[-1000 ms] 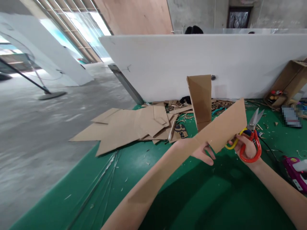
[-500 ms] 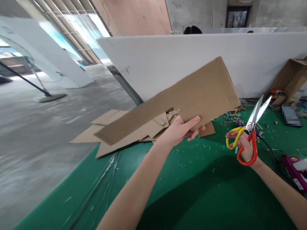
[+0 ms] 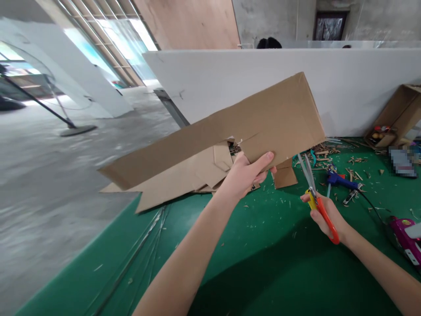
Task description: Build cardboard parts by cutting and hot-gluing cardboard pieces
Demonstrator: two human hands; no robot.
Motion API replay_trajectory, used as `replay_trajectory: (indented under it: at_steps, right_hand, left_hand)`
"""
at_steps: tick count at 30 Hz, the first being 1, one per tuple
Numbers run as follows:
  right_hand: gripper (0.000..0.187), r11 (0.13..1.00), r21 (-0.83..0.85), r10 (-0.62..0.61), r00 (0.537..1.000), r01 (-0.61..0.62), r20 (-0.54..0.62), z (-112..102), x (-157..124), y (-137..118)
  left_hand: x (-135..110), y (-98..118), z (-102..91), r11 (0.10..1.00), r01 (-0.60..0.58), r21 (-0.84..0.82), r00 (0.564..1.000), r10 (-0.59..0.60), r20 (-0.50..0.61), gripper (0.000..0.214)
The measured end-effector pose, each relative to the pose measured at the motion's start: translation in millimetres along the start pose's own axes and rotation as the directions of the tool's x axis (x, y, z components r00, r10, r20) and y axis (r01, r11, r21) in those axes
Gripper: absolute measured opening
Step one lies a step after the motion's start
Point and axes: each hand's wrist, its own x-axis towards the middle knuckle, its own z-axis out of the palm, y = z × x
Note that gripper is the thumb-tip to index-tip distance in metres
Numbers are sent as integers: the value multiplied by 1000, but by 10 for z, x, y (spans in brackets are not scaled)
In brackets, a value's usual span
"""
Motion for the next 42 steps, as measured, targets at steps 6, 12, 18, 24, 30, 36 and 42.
replay_trajectory:
  at_steps: [6, 12, 18, 24, 30, 36, 42]
  right_hand:
    - [44, 998, 43, 51, 998, -53, 29, 87, -31, -40]
    - [41, 999, 30, 41, 999, -42, 13, 96, -29, -39]
    - [40, 998, 34, 44, 999, -44, -16, 99, -20, -51]
    - [39, 1000, 0, 17, 1000, -17, -19, 94, -16, -46]
    - [39, 1000, -5, 23, 1000, -24, -13, 91, -12, -31]
    - [38, 997, -73, 19, 1000, -20, -18, 109, -5, -16]
    - [37, 991, -132, 25, 999, -28, -29, 130, 8, -81]
  left_hand:
    - [-26, -24, 70, 996, 26, 84, 997, -33, 73, 21]
    - [-39, -88, 172, 996, 49, 68, 992, -57, 109, 21]
    - [-57, -121, 264, 998, 55, 19, 995, -57, 80, 25]
    - [-51, -132, 260, 999, 17, 40, 998, -20, 65, 23]
    - [-66, -128, 291, 998, 38, 46, 997, -41, 67, 22]
    - [-81, -103, 301, 996, 47, 75, 997, -52, 63, 21]
    - [-95, -47, 291, 994, 81, 78, 995, -86, 55, 15]
